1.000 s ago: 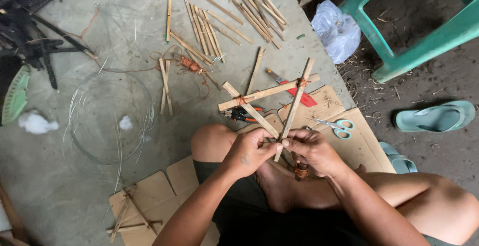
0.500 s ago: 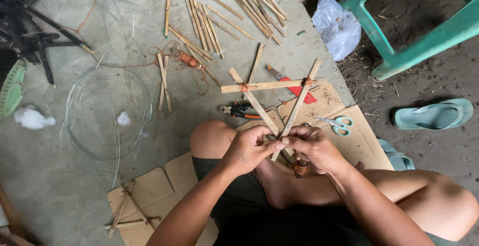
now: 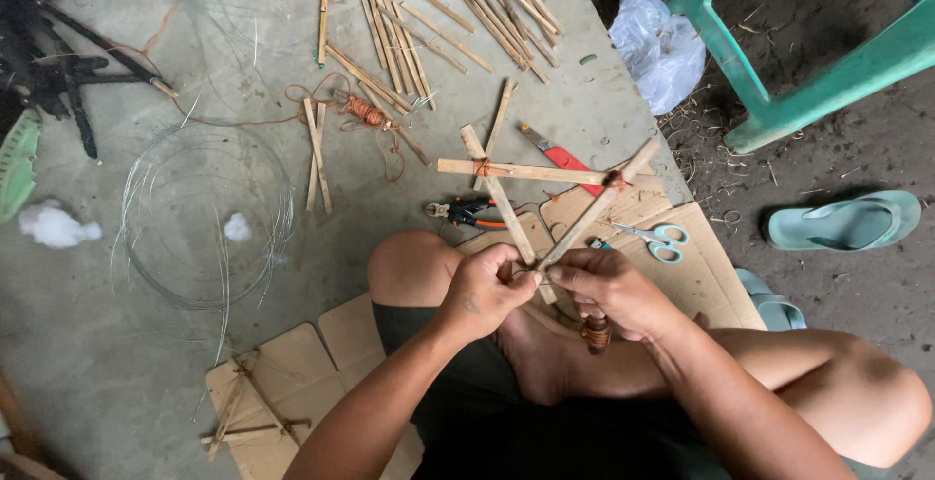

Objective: The person sits on the floor and assembles small bamboo sticks into a cross-shaped frame using twine. They wrap the twine around the intersection, tie knots, and use a lighter to burn the ends of the twine to secure them.

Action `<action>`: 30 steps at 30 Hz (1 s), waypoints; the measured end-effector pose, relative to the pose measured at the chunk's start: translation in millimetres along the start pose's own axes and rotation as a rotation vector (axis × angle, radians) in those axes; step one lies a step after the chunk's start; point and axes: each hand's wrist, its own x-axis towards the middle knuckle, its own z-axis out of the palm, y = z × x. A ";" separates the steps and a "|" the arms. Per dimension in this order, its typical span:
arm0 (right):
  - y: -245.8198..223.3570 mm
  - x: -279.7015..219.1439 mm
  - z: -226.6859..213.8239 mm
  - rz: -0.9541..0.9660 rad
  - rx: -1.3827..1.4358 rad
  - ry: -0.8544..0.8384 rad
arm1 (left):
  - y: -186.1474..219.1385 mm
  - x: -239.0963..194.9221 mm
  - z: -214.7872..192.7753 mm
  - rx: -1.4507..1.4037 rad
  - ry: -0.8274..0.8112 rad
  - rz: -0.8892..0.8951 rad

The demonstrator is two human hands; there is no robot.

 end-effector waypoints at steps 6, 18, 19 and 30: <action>-27.9 -38.0 18.2 -0.435 -0.697 -0.030 | 3.0 6.3 -4.3 0.074 0.069 -0.129; -75.4 -54.7 37.2 -1.527 -1.657 -0.197 | 4.9 11.9 7.5 0.114 -0.043 -0.171; -74.2 -52.2 36.0 -1.549 -1.574 -0.195 | 5.3 10.1 7.2 0.089 -0.057 -0.202; -55.3 -34.9 19.2 -1.182 -1.298 0.151 | 12.2 -1.3 4.8 -0.087 -0.118 -0.171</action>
